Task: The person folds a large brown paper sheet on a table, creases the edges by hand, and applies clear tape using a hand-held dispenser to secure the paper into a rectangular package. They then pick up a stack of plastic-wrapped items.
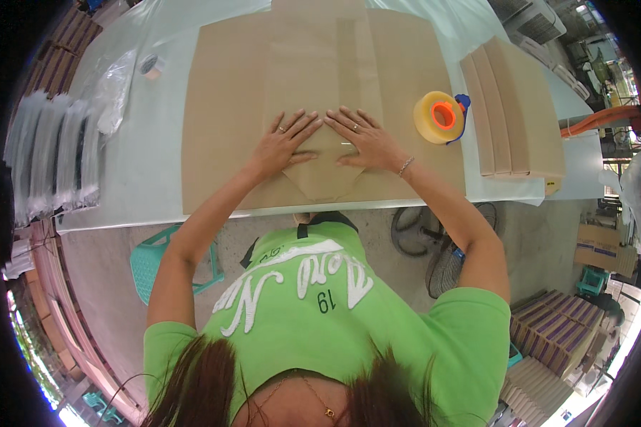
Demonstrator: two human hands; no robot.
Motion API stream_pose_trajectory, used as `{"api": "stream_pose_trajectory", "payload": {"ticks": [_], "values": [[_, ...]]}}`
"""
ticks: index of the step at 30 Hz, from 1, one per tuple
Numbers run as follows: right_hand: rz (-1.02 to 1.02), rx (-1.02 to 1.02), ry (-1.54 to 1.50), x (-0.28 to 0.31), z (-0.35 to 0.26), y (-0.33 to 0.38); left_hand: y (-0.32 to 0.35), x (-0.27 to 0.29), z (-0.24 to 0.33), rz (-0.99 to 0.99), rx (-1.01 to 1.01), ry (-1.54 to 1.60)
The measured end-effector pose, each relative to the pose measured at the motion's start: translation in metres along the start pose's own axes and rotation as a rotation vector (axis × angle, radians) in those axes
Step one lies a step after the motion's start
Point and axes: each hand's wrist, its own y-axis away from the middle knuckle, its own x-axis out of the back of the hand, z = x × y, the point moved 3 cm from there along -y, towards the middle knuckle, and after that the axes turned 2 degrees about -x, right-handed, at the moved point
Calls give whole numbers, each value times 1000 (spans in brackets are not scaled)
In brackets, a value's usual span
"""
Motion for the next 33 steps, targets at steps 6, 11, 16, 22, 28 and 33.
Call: {"api": "stream_pose_trajectory", "payload": {"ticks": [6, 11, 16, 22, 28, 33], "values": [[37, -67, 49, -5, -3, 1, -17, -6, 18, -58, 168, 17], [95, -89, 41, -11, -3, 1, -18, -14, 24, 34, 178, -59], [12, -206, 69, -5, -8, 4, -16, -16, 21, 40, 179, -83], [107, -368, 35, -10, 4, 35, -19, -17, 27, 78, 160, -155], [133, -438, -64, -13, -25, 13, -17, -17, 25, 61, 140, -160], [170, -346, -156, -16, -31, -12, -15, -14, 23, 76, 152, -89]]}}
